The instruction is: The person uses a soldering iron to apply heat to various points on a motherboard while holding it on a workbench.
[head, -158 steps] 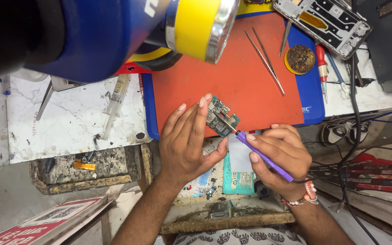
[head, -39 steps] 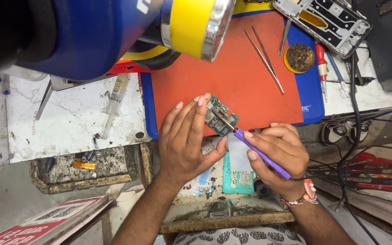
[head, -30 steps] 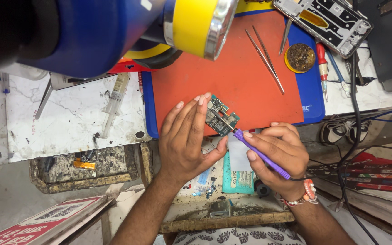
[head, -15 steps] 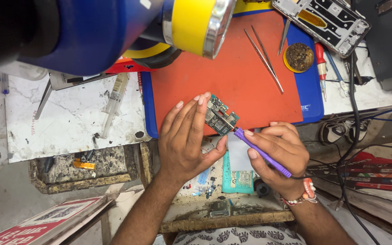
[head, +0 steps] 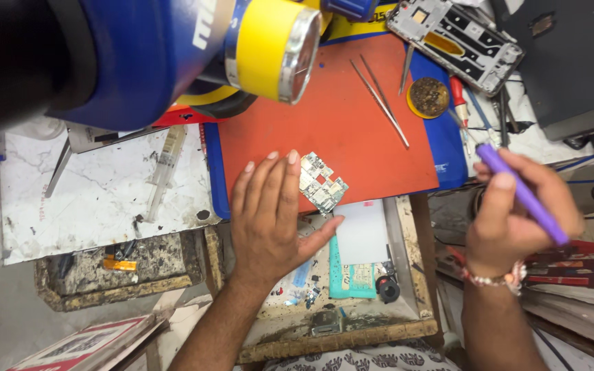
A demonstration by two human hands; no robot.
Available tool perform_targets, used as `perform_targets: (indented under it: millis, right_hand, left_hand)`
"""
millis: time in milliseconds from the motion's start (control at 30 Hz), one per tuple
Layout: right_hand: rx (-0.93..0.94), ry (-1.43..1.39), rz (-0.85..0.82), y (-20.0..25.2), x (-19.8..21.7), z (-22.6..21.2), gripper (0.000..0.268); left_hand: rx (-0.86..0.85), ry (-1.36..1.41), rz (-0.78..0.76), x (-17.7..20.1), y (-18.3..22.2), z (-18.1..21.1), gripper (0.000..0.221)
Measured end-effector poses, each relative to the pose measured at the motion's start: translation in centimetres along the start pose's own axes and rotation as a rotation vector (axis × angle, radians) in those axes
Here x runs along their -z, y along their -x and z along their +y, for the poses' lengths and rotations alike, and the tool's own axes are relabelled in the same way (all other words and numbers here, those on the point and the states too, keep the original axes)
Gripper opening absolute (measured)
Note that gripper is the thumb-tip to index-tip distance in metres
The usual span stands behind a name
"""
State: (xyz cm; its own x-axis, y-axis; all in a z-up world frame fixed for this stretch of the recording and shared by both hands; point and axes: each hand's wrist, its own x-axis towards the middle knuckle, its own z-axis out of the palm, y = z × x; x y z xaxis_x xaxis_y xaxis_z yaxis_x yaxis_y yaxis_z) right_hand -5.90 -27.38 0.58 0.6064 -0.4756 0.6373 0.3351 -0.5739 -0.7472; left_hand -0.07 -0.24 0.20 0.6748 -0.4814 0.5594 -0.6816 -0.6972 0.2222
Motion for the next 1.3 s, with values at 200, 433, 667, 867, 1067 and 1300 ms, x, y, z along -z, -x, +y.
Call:
perform_targets:
  millis: [200, 433, 667, 867, 1067, 1300]
  right_hand:
    - [0.052, 0.360, -0.120, -4.1, -1.0, -2.5, 0.014]
    - [0.011, 0.065, -0.095, -3.2, -1.7, -2.0, 0.015]
    - [-0.093, -0.374, -0.352, 4.1, -2.7, -1.7, 0.020]
    - [0.021, -0.194, -0.280, 4.4, -3.1, -0.7, 0.021]
    - [0.109, -0.144, -0.350, 3.7, -3.4, -1.8, 0.022]
    - [0.127, -0.155, -0.350, 3.6, -3.5, -1.9, 0.025]
  left_hand:
    - [-0.017, -0.031, 0.023, -0.5, 0.3, -0.4, 0.085]
    - [-0.030, -0.025, -0.049, 0.2, 0.1, -0.3, 0.080]
    - [0.014, -0.029, -0.022, -0.1, 0.6, -0.6, 0.092]
    - [-0.007, -0.006, -0.033, 0.3, 0.2, -0.5, 0.085]
    - [0.010, 0.040, -0.009, 0.1, 0.3, -0.3, 0.091]
    - [0.016, 0.082, 0.028, 0.2, 0.3, -0.3, 0.087]
